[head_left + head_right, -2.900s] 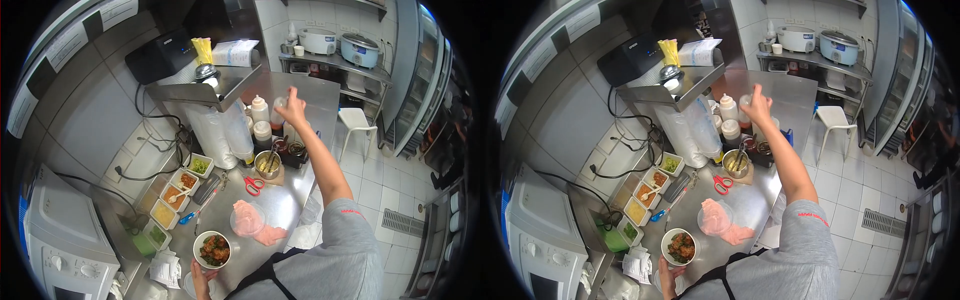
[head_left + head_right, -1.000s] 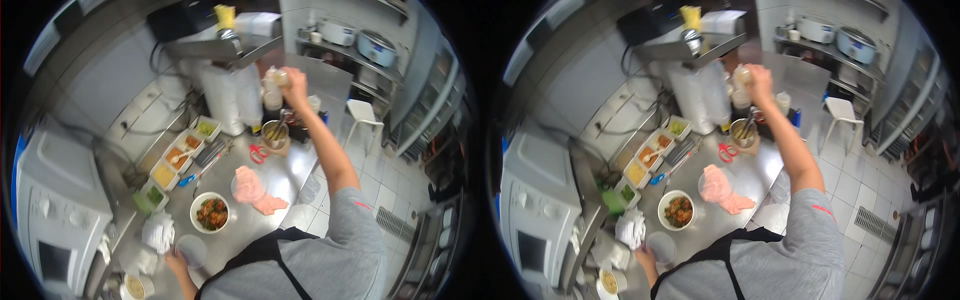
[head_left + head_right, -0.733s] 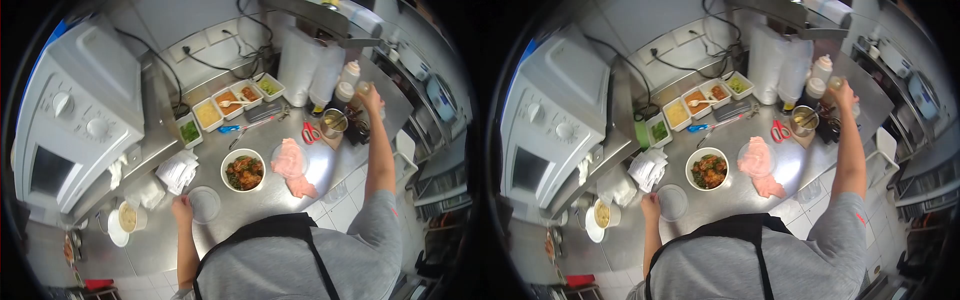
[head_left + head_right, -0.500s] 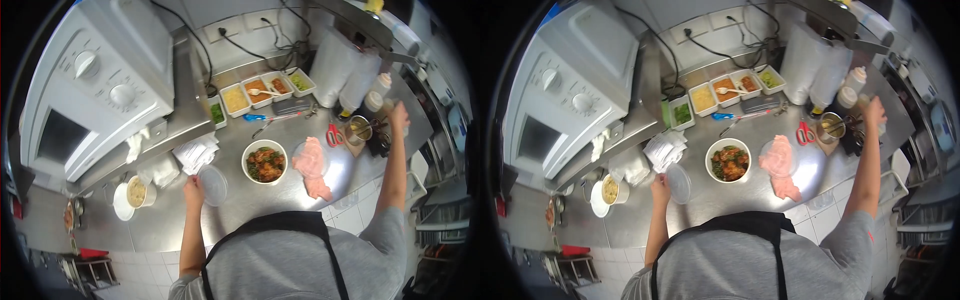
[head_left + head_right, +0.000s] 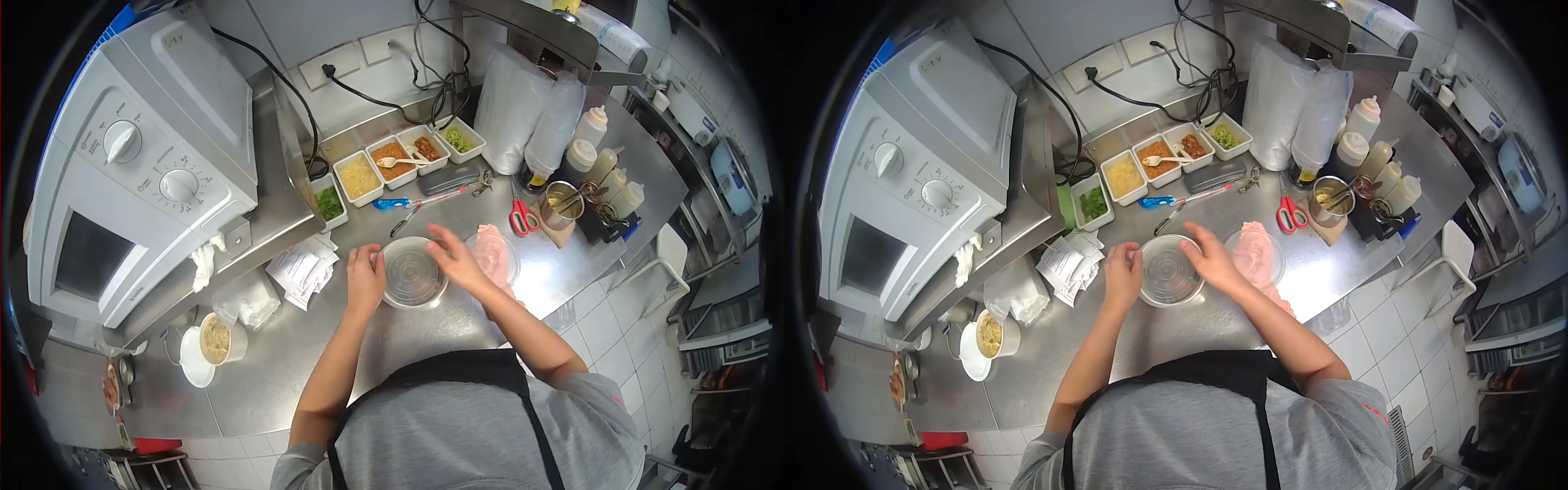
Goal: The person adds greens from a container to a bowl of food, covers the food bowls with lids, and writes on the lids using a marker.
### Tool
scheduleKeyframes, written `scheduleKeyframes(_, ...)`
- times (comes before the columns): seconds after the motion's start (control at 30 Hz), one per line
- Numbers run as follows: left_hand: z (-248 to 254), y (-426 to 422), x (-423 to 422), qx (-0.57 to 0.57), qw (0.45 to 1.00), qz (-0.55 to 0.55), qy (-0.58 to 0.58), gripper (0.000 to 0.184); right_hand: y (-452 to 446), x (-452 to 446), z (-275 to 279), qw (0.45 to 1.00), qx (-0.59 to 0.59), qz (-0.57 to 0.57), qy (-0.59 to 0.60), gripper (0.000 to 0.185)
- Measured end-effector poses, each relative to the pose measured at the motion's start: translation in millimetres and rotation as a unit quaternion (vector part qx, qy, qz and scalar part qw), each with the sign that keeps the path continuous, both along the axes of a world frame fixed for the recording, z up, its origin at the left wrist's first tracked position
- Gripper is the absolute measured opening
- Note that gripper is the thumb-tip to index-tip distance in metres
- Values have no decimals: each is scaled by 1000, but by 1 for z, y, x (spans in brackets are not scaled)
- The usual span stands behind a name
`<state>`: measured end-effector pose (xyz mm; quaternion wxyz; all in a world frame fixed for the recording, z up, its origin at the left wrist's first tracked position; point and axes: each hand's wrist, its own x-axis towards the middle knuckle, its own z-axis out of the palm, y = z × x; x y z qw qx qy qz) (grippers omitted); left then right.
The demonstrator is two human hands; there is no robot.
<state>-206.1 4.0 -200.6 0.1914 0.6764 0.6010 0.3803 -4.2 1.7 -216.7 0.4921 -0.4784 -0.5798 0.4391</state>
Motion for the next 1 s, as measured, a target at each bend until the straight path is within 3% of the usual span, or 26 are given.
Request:
scheduleKeyframes(0.1, -8, 3, 6, 81, 996, -8, 23, 15, -5, -11, 0, 974, 120, -16, -190, 39)
scheduleKeyframes(0.23, -20, -3, 16, 61, 998, 20, -18, 16, -16, -21, -8, 959, 144, -73, -235, 41)
scheduleKeyframes(0.4, -23, -7, 19, 81, 996, 23, -13, 21, -19, -22, -8, 946, 108, -69, -297, 40)
scheduleKeyframes(0.53, -14, 20, 9, -9, 995, -99, -2, 26, -5, -14, 13, 939, 37, -17, -340, 33)
scheduleKeyframes(0.63, -12, 37, 9, -32, 987, -157, 15, 27, 18, -9, -4, 946, 81, -18, -314, 27)
scheduleKeyframes(0.83, -17, 44, 9, -78, 984, -158, 10, 26, 26, -7, 8, 937, -4, 39, -346, 21)
scheduleKeyframes(1.0, -16, 42, 9, -94, 984, -142, 45, 31, 32, -8, -11, 961, -15, 33, -273, 25)
